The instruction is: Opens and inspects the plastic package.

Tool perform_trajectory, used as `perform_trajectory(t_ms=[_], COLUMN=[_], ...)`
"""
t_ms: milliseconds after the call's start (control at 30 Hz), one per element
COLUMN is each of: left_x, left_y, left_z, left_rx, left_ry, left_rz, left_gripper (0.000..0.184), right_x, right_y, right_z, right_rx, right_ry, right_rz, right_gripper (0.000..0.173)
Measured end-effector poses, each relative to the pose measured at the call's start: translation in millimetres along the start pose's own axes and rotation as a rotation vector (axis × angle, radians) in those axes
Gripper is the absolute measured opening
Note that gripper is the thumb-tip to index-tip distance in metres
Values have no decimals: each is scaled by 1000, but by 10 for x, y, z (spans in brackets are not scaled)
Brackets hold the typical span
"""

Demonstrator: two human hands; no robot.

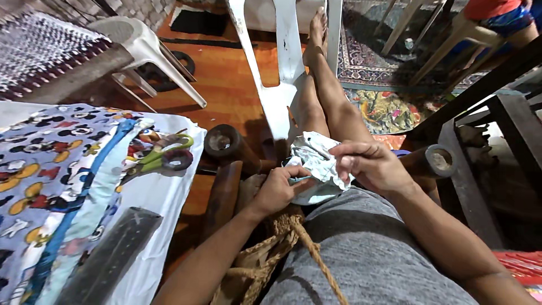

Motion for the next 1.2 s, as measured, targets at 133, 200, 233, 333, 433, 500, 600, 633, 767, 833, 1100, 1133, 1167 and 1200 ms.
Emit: perform_trajectory(t_ms=[133,200,233,333,433,500,600,633,767,833,1100,1133,1167,1200], left_x=[-15,-23,-31,-49,-55,-59,-92,-104,-136,-140,-158,-157,-159,-160], left_y=[-9,-6,-4,5,7,7,8,8,-1,-2,-12,-12,-13,-13], left_z=[85,117,130,169,196,198,191,192,195,185,178,177,176,177], left_rx=[-99,-139,-155,-208,-235,-239,-259,-271,-284,-273,-258,-256,-257,-258], left_ry=[-8,-18,-24,-30,-52,-70,-71,-71,-72,-71,-61,-62,-63,-63], left_rz=[-10,-17,-23,-29,-34,-49,-97,-114,-179,-197,-203,-198,-198,-200], left_gripper=[6,9,10,10,10,10,9,9,8,8,8,8,8,8], right_x=[-20,-19,-14,-9,-30,-27,64,120,379,467,344,342,348,363], right_y=[-9,-4,2,34,86,127,196,222,356,411,410,415,421,429], right_z=[-264,-392,-459,-659,-844,-935,-1000,-1014,-1117,-1162,-1234,-1243,-1256,-1274], right_rx=[213,329,384,511,626,682,741,760,829,853,735,732,735,740], right_ry=[-204,-253,-270,-263,-227,-240,-233,-215,-81,-21,201,192,171,138], right_rz=[33,58,72,102,108,98,148,183,321,376,277,279,283,287], right_gripper=[28,27,26,24,22,20,19,18,17,18,17,18,18,19])
Point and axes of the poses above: each hand's wrist, its own y-axis away from the middle knuckle, its own z-axis out of the palm, x = y × z, the point moved 9 cm from there along -y, towards the middle knuckle, and after that the axes turned 11 degrees about -z, right-handed, at the moved point
